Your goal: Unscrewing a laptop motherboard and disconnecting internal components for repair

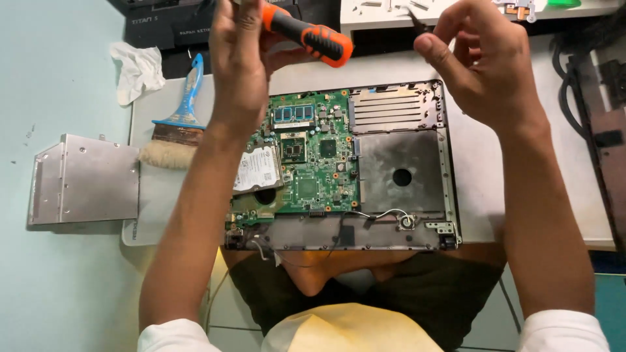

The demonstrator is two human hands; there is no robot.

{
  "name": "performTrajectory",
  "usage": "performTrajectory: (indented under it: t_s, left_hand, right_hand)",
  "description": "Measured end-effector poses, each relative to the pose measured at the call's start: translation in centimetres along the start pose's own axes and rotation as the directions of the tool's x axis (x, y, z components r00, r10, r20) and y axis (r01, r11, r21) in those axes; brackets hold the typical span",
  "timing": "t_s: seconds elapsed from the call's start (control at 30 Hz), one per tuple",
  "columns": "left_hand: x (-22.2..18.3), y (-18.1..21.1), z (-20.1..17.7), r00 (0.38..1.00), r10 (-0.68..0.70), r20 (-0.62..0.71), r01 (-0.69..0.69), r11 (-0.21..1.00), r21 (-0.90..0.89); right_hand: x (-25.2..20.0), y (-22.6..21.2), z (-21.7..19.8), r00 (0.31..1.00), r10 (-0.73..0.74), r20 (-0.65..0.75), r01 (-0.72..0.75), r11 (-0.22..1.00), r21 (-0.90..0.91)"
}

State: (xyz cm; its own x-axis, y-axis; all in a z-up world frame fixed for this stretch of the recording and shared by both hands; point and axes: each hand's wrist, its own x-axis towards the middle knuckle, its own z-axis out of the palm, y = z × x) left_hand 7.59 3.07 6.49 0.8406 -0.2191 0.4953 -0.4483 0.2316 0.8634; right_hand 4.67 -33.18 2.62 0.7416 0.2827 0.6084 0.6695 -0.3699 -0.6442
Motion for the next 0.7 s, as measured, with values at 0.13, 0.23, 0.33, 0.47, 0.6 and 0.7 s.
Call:
performTrajectory:
  t_s: [0.13, 0.23, 0.33, 0.47, 0.6, 0.7]
  left_hand:
    - [1.1, 1.3, -2.3, 0.998, 0.014, 0.067, -0.024, 0.989, 0.148]
    - [2.3, 0.6, -3.6, 0.992, -0.124, -0.015, 0.124, 0.992, 0.019]
    - [3.1, -1.1, -2.6, 0.972, -0.234, 0.023, 0.226, 0.958, 0.177]
    - [2.9, -6.3, -1.9, 0.911, -0.267, 0.315, -0.206, 0.368, 0.907]
    - [2.5, -8.4, -3.1, 0.870, -0.238, 0.432, -0.358, 0.299, 0.884]
    - [1.7, -9.1, -3.2, 0.859, -0.203, 0.470, -0.386, 0.346, 0.855]
  right_hand:
    - [0.2, -0.6, -3.1, 0.983, 0.134, 0.125, -0.083, 0.933, -0.350]
    - [-1.0, 1.3, -6.0, 0.987, -0.004, 0.162, 0.089, 0.850, -0.520]
    - [-1.6, -0.2, -6.9, 0.973, 0.196, 0.123, -0.142, 0.925, -0.353]
    - [-1.3, 0.3, -5.0, 0.872, 0.454, 0.184, -0.362, 0.850, -0.382]
    - [-0.8, 1.0, -4.1, 0.847, 0.452, 0.280, -0.273, 0.822, -0.500]
    - [-1.0, 1.4, -4.5, 0.877, 0.406, 0.258, -0.239, 0.833, -0.498]
